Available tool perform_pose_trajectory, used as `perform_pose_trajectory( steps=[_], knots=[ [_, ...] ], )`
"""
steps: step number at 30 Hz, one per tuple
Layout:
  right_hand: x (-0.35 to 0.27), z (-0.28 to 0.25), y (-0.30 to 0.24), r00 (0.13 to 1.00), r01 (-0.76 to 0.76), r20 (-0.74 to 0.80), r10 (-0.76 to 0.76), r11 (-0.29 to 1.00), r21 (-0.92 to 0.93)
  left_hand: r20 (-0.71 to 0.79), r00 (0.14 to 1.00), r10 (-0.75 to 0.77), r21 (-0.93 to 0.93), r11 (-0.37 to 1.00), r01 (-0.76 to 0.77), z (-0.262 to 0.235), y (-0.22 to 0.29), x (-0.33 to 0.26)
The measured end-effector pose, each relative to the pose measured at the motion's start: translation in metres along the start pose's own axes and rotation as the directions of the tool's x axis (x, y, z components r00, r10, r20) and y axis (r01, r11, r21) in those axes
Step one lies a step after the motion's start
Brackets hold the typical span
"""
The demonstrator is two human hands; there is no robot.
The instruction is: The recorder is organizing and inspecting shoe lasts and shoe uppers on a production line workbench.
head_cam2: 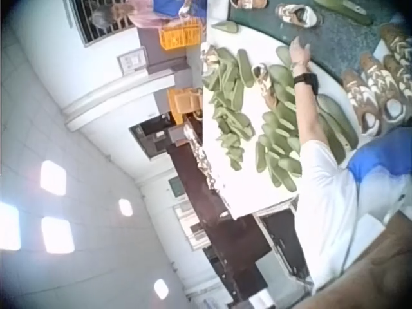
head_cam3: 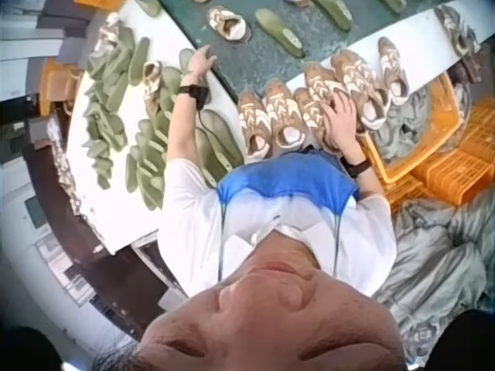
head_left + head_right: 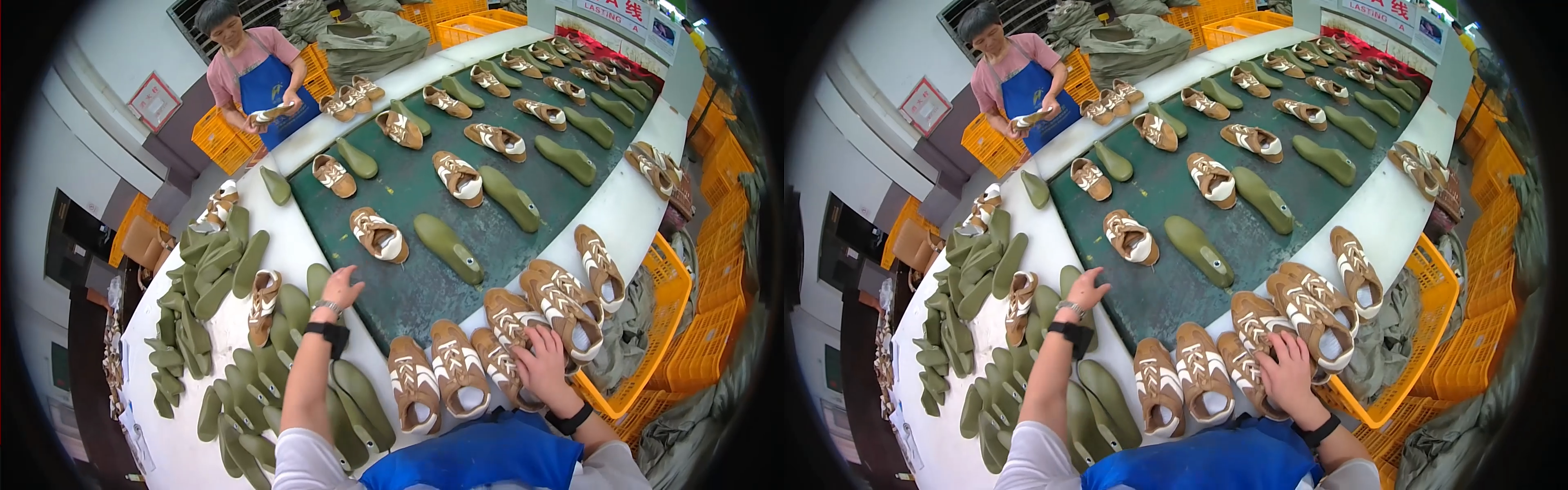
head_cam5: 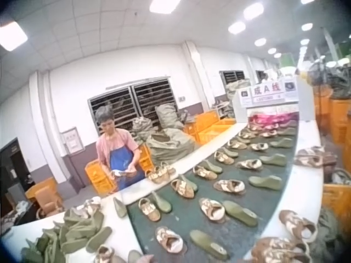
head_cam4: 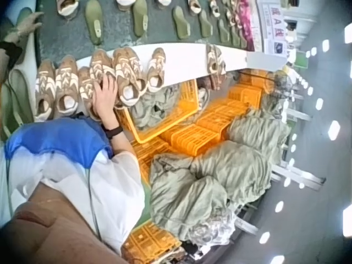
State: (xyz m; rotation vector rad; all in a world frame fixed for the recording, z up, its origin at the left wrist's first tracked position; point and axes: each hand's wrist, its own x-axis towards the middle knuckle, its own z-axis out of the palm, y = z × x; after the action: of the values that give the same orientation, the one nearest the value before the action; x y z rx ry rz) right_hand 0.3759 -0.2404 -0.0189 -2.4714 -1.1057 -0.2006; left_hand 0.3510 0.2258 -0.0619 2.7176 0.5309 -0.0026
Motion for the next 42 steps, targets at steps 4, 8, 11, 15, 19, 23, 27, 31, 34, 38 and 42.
perform_pose_trajectory(
  steps=[4,8,11,15,19,23,27,31,34,38,42],
  knots=[
    [-0.003,0.004,0.003,0.999,0.031,-0.036,-0.031,1.0,0.0,0.067,0.93,-0.362,0.407,0.861,0.306,-0.043,0.0,-0.068],
    [-0.003,0.004,0.001,0.995,0.066,-0.072,-0.065,0.998,0.018,0.118,0.881,-0.459,0.206,0.879,0.43,-0.028,-0.028,-0.093],
    [-0.008,0.004,0.001,0.994,0.068,-0.091,-0.068,0.998,-0.001,0.08,0.911,-0.404,0.203,0.902,0.382,-0.007,-0.011,-0.078],
    [-0.009,0.002,-0.001,0.992,0.067,-0.109,-0.068,0.998,-0.015,0.109,0.925,-0.364,0.043,0.931,0.362,0.036,0.037,-0.062],
    [-0.007,0.006,0.002,0.993,0.076,-0.086,-0.075,0.997,0.006,0.124,0.874,-0.469,0.16,0.879,0.449,0.058,0.087,-0.057],
    [-0.01,0.006,0.001,0.991,0.048,-0.123,-0.047,0.999,0.008,0.108,0.885,-0.453,0.115,0.89,0.441,0.058,0.075,-0.061],
    [-0.01,0.009,0.0,0.988,0.07,-0.138,-0.069,0.998,0.001,0.109,0.855,-0.508,0.072,0.862,0.503,0.064,0.066,-0.075],
    [-0.015,0.009,0.0,0.984,0.084,-0.157,-0.083,0.996,-0.003,0.098,0.882,-0.461,0.082,0.887,0.454,0.069,0.054,-0.087],
    [-0.017,0.011,0.007,0.982,0.069,-0.175,-0.068,0.998,0.0,0.356,0.802,-0.479,-0.064,0.844,0.533,0.056,0.074,-0.091],
    [-0.016,0.014,0.002,0.981,0.098,-0.165,-0.098,0.995,-0.009,0.347,0.926,-0.146,0.319,0.947,0.029,0.034,0.085,-0.112],
    [-0.021,0.016,0.009,0.978,0.081,-0.194,-0.081,0.997,-0.006,0.262,0.963,0.065,0.169,0.979,-0.113,0.007,0.174,-0.157]
  ],
)
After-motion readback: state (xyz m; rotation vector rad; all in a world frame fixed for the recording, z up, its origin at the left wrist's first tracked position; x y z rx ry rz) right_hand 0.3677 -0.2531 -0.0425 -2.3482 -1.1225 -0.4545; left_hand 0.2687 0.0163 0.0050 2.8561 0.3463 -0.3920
